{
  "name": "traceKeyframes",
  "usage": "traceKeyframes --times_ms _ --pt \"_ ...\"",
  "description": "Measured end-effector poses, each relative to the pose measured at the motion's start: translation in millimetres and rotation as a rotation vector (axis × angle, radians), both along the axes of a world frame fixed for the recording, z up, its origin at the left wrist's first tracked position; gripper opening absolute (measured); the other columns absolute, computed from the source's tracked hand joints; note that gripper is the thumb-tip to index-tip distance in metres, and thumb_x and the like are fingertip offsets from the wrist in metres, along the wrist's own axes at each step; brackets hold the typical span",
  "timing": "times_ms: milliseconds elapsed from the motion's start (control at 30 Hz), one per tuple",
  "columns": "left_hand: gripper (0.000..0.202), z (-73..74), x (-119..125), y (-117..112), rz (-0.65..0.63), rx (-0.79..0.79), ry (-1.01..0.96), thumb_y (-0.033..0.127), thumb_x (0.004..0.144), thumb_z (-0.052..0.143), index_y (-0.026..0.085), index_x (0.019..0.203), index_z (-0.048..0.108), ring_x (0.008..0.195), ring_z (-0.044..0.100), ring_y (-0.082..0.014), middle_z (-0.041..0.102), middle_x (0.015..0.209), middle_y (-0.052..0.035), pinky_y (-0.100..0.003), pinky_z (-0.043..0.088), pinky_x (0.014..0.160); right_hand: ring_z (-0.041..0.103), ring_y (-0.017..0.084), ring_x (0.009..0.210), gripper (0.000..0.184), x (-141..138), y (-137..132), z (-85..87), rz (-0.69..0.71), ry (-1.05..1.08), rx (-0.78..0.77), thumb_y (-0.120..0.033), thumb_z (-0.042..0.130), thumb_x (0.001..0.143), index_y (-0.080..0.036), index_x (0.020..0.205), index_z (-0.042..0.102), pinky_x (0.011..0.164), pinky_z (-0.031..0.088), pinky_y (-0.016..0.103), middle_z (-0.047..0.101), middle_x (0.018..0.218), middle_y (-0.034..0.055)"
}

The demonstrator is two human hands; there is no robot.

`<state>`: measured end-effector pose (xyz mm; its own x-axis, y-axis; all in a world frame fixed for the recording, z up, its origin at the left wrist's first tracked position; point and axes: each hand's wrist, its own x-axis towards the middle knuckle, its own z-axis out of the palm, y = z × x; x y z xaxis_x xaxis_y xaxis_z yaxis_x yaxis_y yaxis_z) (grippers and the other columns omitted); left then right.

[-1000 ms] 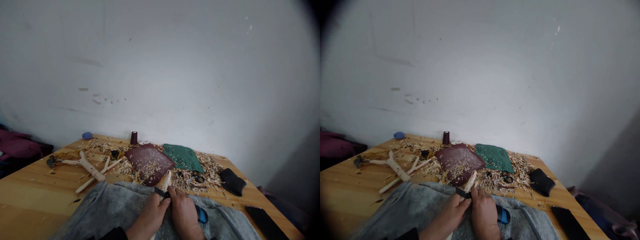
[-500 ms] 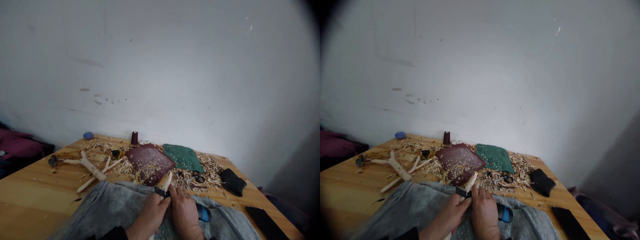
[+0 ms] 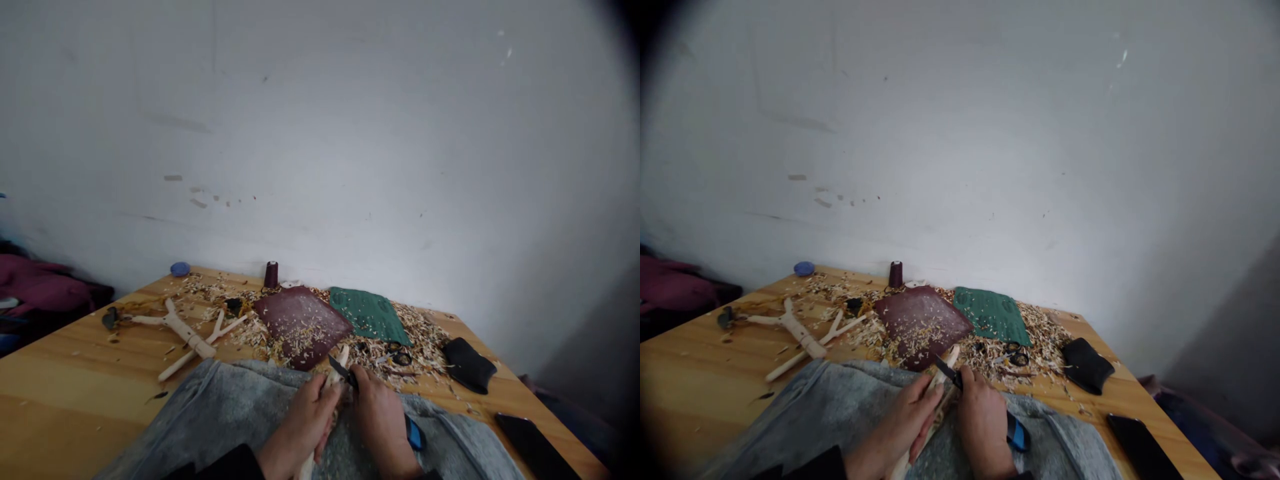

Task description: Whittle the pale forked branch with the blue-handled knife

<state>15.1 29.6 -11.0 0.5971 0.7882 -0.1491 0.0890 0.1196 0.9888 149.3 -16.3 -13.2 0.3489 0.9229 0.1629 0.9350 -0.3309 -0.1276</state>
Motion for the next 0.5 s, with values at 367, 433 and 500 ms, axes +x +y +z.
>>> traceKeyframes --times_ms 367,433,500 --pt "0.048 -1.4 -0.3 5.6 0.075 -0.091 -0.109 0.067 0.075 0.044 0.020 0.078 0.050 0.024 0.028 -0.0058 0.039 0.036 0.0109 -0.018 0.017 0.029 0.067 0.017 0.079 0.036 5.0 -2.2 2.6 -0.018 -0.020 0.024 -0.006 0.041 0.087 -0.024 0.113 0.058 0.062 0.040 0.023 0.071 0.094 0.0056" --pt "0.042 -2.5 -1.4 5.8 0.069 -0.061 -0.134 0.061 0.078 0.044 0.019 0.080 0.052 0.025 0.029 -0.0059 0.039 0.036 0.0110 -0.018 0.018 0.030 0.067 0.016 0.079 0.037 5.5 -2.7 3.8 -0.026 -0.012 0.036 -0.007 0.042 0.087 -0.024 0.115 0.057 0.063 0.040 0.022 0.071 0.094 0.0051" --pt "0.034 -2.1 -2.8 6.1 0.071 -0.040 -0.139 0.052 0.080 0.041 0.019 0.080 0.052 0.025 0.029 -0.0061 0.039 0.037 0.0108 -0.018 0.019 0.032 0.067 0.016 0.081 0.038 5.6 -2.9 4.6 -0.027 -0.007 0.063 -0.008 0.043 0.087 -0.024 0.118 0.056 0.064 0.041 0.022 0.071 0.097 0.0053"
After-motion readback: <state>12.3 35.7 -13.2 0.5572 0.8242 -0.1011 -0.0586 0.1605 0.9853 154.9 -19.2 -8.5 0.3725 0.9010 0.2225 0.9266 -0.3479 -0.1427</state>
